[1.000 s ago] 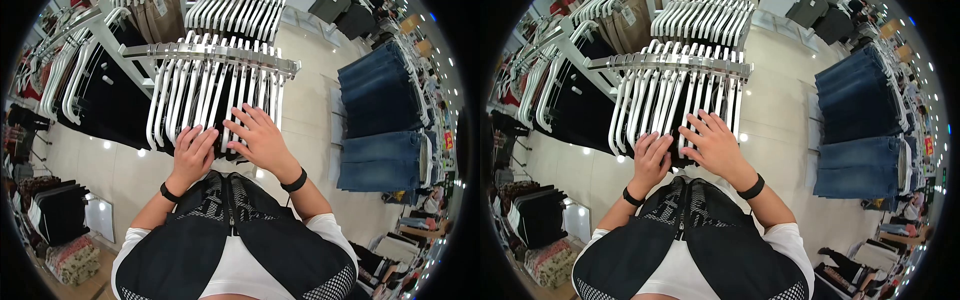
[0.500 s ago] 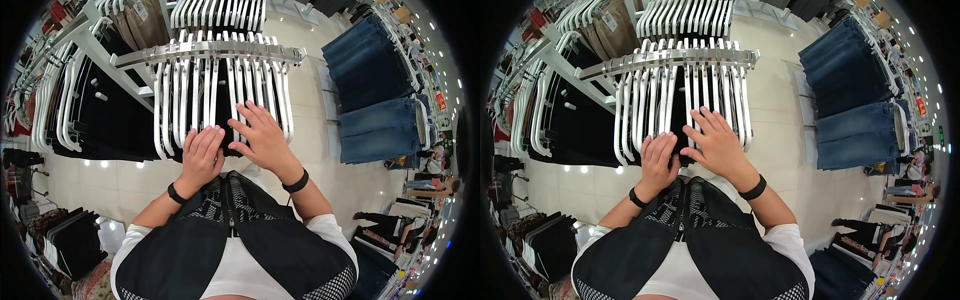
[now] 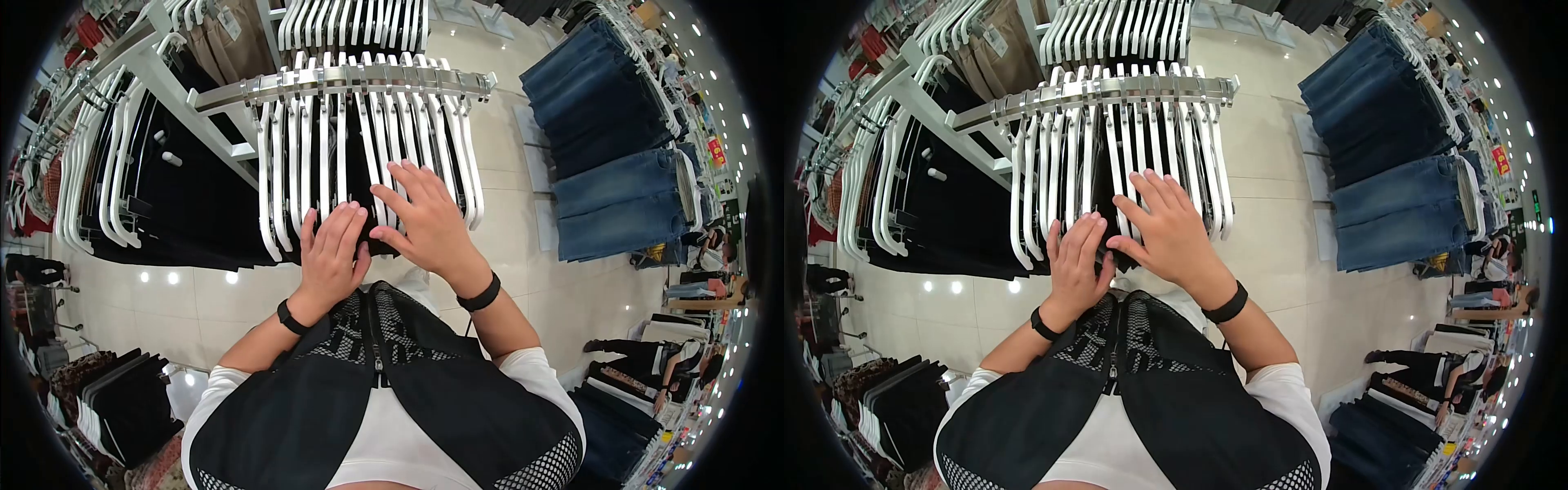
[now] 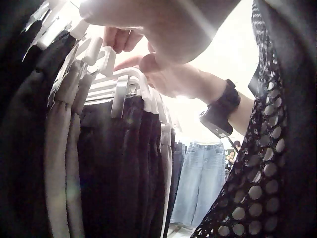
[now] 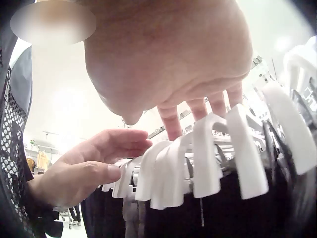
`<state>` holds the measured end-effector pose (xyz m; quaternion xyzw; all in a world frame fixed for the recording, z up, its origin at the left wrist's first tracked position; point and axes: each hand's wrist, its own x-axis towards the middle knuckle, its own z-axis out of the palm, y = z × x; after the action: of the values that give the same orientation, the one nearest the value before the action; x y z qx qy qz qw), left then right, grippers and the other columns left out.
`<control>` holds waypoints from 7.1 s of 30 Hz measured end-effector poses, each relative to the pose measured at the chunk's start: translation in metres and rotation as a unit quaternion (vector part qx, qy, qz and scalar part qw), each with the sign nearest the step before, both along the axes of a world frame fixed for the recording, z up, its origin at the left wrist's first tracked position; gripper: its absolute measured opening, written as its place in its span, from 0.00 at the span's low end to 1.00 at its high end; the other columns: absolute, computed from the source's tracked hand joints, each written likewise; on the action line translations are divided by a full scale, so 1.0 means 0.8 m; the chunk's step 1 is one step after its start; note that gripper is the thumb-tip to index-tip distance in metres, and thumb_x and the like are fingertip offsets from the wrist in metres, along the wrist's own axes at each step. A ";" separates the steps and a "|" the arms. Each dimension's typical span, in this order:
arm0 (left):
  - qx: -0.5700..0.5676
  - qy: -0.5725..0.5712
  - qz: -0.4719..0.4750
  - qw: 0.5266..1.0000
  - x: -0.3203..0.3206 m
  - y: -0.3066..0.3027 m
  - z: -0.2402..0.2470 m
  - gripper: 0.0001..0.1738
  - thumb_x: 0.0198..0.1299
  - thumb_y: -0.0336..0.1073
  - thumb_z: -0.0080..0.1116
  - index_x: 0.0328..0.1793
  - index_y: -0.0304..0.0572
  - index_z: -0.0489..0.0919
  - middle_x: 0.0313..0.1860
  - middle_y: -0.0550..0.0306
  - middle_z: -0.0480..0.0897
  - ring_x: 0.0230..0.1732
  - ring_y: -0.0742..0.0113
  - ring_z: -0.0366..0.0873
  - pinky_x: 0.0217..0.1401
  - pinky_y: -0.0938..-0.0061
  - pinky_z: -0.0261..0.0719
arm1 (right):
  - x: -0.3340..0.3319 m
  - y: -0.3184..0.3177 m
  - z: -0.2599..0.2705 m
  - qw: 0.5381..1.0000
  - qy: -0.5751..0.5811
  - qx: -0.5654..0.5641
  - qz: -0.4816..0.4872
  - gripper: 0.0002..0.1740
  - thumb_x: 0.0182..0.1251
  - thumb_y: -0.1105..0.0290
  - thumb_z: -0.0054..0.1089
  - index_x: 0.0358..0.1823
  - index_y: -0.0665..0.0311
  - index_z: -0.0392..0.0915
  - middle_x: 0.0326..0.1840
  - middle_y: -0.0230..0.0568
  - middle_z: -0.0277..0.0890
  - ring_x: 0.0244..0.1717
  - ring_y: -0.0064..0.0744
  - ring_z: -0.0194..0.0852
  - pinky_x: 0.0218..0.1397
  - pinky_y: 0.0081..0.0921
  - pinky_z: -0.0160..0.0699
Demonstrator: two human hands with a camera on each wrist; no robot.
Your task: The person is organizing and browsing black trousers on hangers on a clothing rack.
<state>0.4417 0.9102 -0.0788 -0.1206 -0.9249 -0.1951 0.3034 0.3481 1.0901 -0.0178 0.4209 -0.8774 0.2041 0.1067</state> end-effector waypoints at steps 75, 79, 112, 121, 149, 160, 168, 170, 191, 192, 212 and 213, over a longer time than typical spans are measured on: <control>-0.089 -0.036 0.300 0.949 -0.133 0.306 0.057 0.23 0.59 0.39 0.65 0.59 0.38 0.81 0.63 0.51 0.77 0.63 0.51 0.73 0.67 0.55 0.67 | -0.126 0.441 -0.051 0.986 -0.126 -0.106 0.007 0.28 0.66 0.64 0.65 0.67 0.61 0.73 0.35 0.43 0.78 0.41 0.45 0.74 0.53 0.40 0.72; -0.066 -0.062 0.335 0.938 -0.149 0.315 0.057 0.21 0.58 0.39 0.66 0.55 0.36 0.81 0.64 0.50 0.78 0.62 0.49 0.74 0.65 0.56 0.70 | -0.169 0.437 -0.052 0.983 -0.125 -0.122 0.061 0.25 0.66 0.65 0.65 0.64 0.62 0.74 0.34 0.42 0.77 0.41 0.44 0.74 0.52 0.39 0.72; -0.017 -0.194 0.492 0.848 -0.226 0.251 0.088 0.20 0.52 0.26 0.65 0.53 0.46 0.82 0.55 0.56 0.81 0.58 0.53 0.76 0.59 0.61 0.75 | -0.477 0.067 -0.045 0.853 0.029 -0.134 0.504 0.20 0.45 0.63 0.78 0.39 0.56 0.80 0.39 0.29 0.77 0.45 0.36 0.75 0.52 0.37 0.70; -0.007 -0.203 0.662 0.721 -0.278 0.313 0.095 0.22 0.55 0.33 0.68 0.58 0.51 0.83 0.51 0.60 0.83 0.58 0.57 0.78 0.60 0.64 0.78 | -0.536 0.039 -0.045 0.758 0.003 -0.142 0.637 0.16 0.52 0.61 0.76 0.38 0.57 0.81 0.34 0.28 0.78 0.36 0.33 0.75 0.39 0.31 0.73; 0.197 0.049 0.762 0.616 -0.260 0.330 0.082 0.12 0.69 0.38 0.59 0.52 0.39 0.83 0.43 0.52 0.85 0.44 0.65 0.83 0.49 0.72 0.79 | -0.571 -0.006 0.011 0.697 0.037 -0.196 0.689 0.21 0.52 0.53 0.77 0.25 0.57 0.74 0.16 0.30 0.62 0.15 0.30 0.62 0.19 0.28 0.57; 0.334 0.127 0.742 0.567 -0.298 0.457 -0.079 0.35 0.55 0.30 0.73 0.69 0.35 0.71 0.61 0.50 0.78 0.57 0.60 0.78 0.62 0.66 0.76 | -0.621 0.013 -0.027 0.652 0.022 -0.217 0.726 0.22 0.52 0.50 0.77 0.28 0.59 0.76 0.15 0.29 0.63 0.15 0.30 0.62 0.19 0.27 0.58; 0.384 -0.031 0.671 0.634 -0.269 0.470 -0.188 0.12 0.64 0.31 0.64 0.53 0.38 0.84 0.43 0.52 0.87 0.49 0.64 0.84 0.55 0.69 0.82 | -0.640 0.073 -0.036 0.618 0.040 -0.230 0.750 0.21 0.52 0.51 0.78 0.28 0.59 0.77 0.21 0.32 0.73 0.21 0.33 0.73 0.23 0.25 0.70; 0.491 0.100 0.601 0.623 -0.280 0.481 -0.178 0.14 0.66 0.32 0.61 0.56 0.38 0.82 0.46 0.52 0.86 0.51 0.63 0.83 0.57 0.68 0.81 | -0.649 0.083 -0.052 0.589 0.012 -0.227 0.775 0.21 0.51 0.51 0.78 0.27 0.58 0.78 0.22 0.31 0.73 0.22 0.32 0.73 0.24 0.25 0.70; 0.802 0.390 0.230 0.390 -0.280 0.553 -0.113 0.27 0.71 0.39 0.55 0.70 0.27 0.70 0.63 0.46 0.81 0.63 0.57 0.80 0.71 0.64 0.74 | -0.655 0.024 -0.043 0.640 -0.060 -0.279 0.713 0.21 0.52 0.58 0.81 0.33 0.64 0.77 0.23 0.37 0.77 0.21 0.37 0.73 0.25 0.27 0.71; 0.805 0.380 0.248 0.383 -0.276 0.552 -0.114 0.26 0.71 0.38 0.56 0.70 0.28 0.71 0.62 0.47 0.81 0.62 0.59 0.80 0.70 0.66 0.74 | -0.653 0.026 -0.046 0.639 -0.059 -0.275 0.716 0.21 0.52 0.58 0.81 0.33 0.64 0.78 0.23 0.37 0.77 0.21 0.36 0.73 0.25 0.27 0.70; 0.080 -0.079 0.670 0.734 -0.209 0.484 0.064 0.20 0.54 0.51 0.70 0.46 0.48 0.82 0.40 0.57 0.84 0.49 0.57 0.81 0.63 0.60 0.74 | -0.496 0.122 -0.067 0.653 0.014 -0.174 0.737 0.23 0.46 0.53 0.81 0.32 0.58 0.77 0.20 0.32 0.69 0.19 0.33 0.68 0.22 0.29 0.66; 0.108 -0.098 0.640 0.755 -0.213 0.479 0.056 0.20 0.52 0.53 0.71 0.42 0.49 0.82 0.36 0.58 0.84 0.45 0.57 0.82 0.59 0.62 0.77 | -0.489 0.129 -0.068 0.658 0.015 -0.160 0.736 0.23 0.45 0.53 0.81 0.31 0.58 0.77 0.20 0.31 0.70 0.20 0.33 0.69 0.23 0.29 0.67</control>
<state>0.2715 1.2936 -0.0338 0.5526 -0.7838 -0.0653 0.2758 -0.0432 1.1931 -0.0722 0.9084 -0.2334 0.3468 0.0001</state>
